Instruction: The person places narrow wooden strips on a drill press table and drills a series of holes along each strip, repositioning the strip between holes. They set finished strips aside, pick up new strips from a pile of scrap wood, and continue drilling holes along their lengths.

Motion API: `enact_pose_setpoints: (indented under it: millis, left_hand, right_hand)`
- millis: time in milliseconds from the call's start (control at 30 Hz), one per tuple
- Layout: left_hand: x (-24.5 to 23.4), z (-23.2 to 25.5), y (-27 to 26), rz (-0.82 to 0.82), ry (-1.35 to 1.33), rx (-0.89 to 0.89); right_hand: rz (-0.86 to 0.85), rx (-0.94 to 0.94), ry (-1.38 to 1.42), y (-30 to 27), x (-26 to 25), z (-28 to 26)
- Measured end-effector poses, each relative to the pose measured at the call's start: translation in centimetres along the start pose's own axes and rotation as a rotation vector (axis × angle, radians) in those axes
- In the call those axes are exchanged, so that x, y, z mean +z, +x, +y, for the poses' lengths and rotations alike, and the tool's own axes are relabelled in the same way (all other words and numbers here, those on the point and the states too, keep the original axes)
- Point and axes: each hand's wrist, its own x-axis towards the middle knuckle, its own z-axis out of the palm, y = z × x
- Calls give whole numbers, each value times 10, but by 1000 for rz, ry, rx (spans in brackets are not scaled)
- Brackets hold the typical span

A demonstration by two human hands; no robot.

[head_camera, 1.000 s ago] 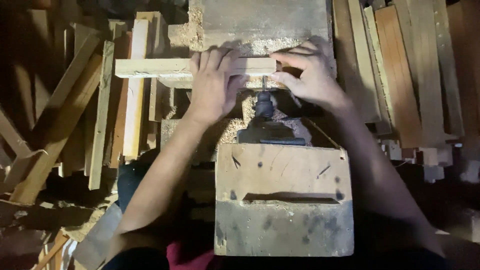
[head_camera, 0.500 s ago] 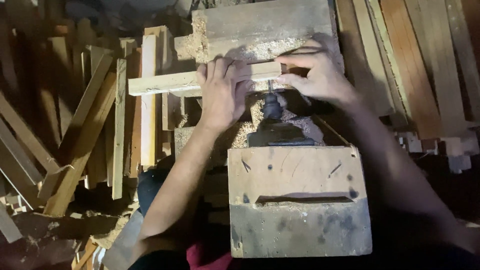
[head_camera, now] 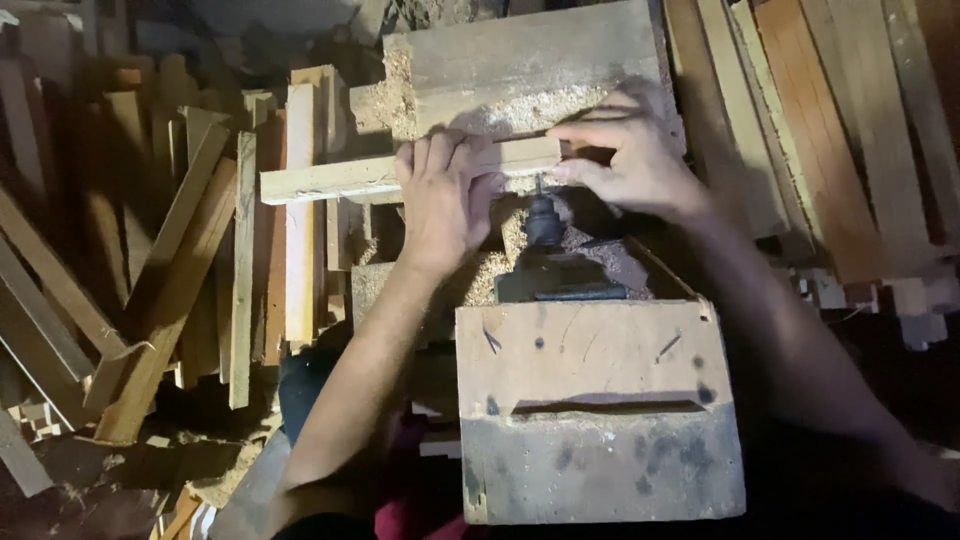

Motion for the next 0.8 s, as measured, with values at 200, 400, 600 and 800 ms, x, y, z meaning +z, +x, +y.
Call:
enact_pose_setpoints:
  millis: [200, 400, 600, 800]
  left_hand:
    - [-70, -1, 34, 123, -125, 237]
    - [-65, -23, 27, -85, -6, 105]
    - [-88, 57, 85, -180, -50, 361]
    - [-92, 128, 135, -285, 3, 516]
  right_hand:
    - [-5, 49, -221, 0, -24, -11]
    - [-54, 171, -346, 10, -53, -67]
    - [-25, 257, -313, -21, -62, -73]
    - [156, 745, -339, -88, -135, -111]
